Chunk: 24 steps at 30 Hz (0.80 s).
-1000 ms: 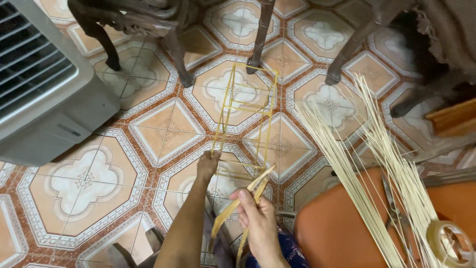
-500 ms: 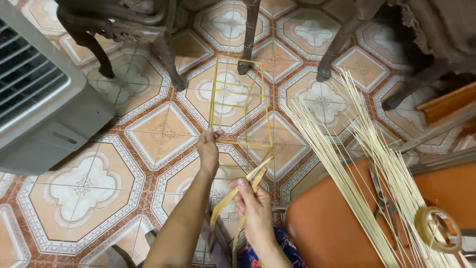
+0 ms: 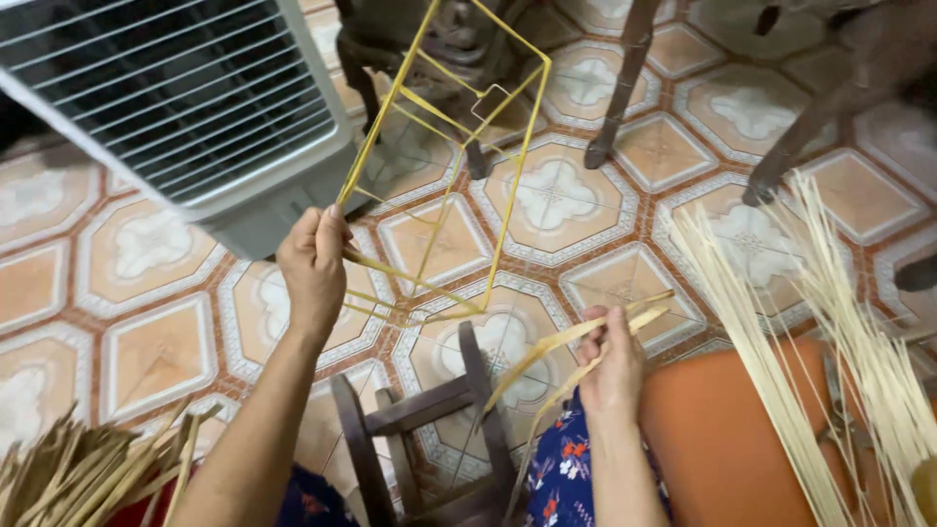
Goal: Assembling and weaving a bamboo frame for a lantern or basket.
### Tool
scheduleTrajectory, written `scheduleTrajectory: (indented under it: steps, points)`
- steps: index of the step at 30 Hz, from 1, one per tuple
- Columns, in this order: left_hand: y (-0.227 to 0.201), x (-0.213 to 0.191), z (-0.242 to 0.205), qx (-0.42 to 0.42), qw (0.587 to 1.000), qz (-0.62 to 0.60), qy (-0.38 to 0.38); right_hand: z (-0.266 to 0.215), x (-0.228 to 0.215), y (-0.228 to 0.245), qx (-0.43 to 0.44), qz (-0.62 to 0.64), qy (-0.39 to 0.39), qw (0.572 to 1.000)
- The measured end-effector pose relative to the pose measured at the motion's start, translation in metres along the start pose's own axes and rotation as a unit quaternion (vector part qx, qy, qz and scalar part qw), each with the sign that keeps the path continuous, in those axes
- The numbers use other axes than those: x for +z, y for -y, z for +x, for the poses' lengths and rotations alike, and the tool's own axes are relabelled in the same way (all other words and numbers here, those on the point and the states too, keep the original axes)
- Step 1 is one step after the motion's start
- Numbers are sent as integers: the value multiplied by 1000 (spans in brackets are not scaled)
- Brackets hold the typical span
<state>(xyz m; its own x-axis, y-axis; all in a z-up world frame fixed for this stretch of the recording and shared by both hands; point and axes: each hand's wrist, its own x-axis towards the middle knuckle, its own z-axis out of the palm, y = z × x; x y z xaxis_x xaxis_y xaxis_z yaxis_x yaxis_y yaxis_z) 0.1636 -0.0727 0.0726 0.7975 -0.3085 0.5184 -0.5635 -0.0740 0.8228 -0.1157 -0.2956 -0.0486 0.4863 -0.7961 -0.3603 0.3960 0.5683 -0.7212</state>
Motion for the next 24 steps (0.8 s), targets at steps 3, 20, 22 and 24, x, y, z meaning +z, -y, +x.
scheduleTrajectory:
  steps: [3, 20, 22, 24]
  points:
    - [-60, -65, -28, -32, 996, 80, 8, -4, -12, -6, -79, 13, 46, 996]
    - [-151, -248, -185, 262, 910, 243, 210, -56, 6, 27, -23, -139, 127, 982]
    - [-148, -250, -194, 274, 906, 243, 212, -59, 13, 37, -16, -176, 128, 976]
    - [-143, -251, -201, 290, 899, 224, 240, -65, 9, 45, -1, -256, 180, 950]
